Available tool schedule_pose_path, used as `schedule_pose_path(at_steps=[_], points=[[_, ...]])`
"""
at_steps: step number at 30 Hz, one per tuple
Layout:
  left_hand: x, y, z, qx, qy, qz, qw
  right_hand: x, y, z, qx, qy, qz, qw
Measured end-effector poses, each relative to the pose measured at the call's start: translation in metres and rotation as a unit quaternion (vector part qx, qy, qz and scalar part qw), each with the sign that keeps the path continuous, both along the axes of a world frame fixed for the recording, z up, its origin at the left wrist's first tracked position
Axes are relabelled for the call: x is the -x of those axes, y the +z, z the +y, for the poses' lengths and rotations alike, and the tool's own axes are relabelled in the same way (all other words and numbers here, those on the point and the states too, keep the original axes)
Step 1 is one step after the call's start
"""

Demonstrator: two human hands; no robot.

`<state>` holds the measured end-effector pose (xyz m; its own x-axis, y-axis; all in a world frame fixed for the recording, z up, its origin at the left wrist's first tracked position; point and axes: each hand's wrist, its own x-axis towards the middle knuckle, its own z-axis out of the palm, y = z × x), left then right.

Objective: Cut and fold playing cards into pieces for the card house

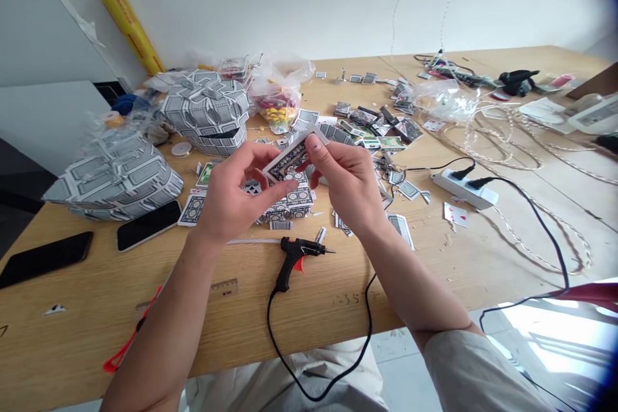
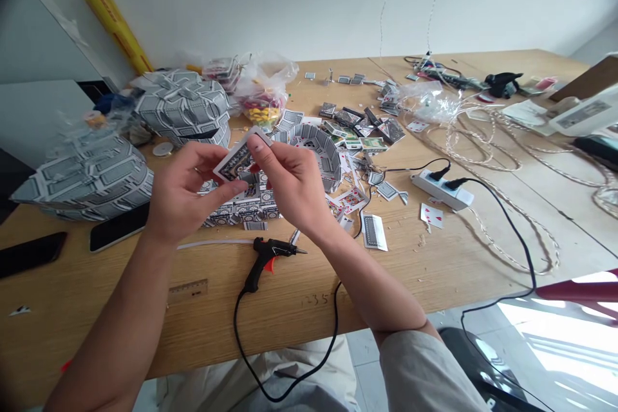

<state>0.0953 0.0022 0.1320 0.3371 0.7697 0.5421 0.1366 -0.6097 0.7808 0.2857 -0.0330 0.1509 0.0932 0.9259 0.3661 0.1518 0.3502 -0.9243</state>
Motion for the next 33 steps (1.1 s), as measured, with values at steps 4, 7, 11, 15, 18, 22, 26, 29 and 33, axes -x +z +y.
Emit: schedule_pose_path(at_steps=[4,7,11,15,18,22,26,29,33], points=[[-0.003,-0.003,-0.001,-0.067,0.054,0.025,0.996,0.001,0.0,0.0,-0.002,-0.005,-0.012,1.0],[-0.002,-0.001,-0.001,-0.124,0.091,0.061,0.986,0.002,0.0,0.0,0.003,0.011,-0.01,1.0],[0.001,0.005,0.001,-0.115,0.089,0.053,0.988,0.003,0.003,-0.001,0.005,0.047,0.053,0.997],[0.004,0.006,0.005,-0.011,0.025,-0.028,0.999,0.004,0.005,-0.001,-0.008,0.065,0.088,0.994],[0.006,0.004,0.009,0.069,-0.017,-0.068,0.995,0.005,0.001,0.0,-0.01,0.038,0.071,0.997],[0.008,0.003,0.013,0.109,-0.017,-0.078,0.991,0.006,-0.004,0.002,-0.034,-0.024,-0.035,0.999],[0.009,0.004,0.013,0.153,-0.027,-0.076,0.985,0.006,-0.006,0.002,-0.028,-0.023,-0.077,0.996],[0.008,0.004,0.013,0.153,-0.026,-0.074,0.985,0.006,-0.008,0.004,-0.004,-0.011,-0.076,0.997],[0.005,0.002,0.013,0.124,-0.001,-0.052,0.991,0.004,-0.01,0.007,0.004,0.003,-0.057,0.998]])
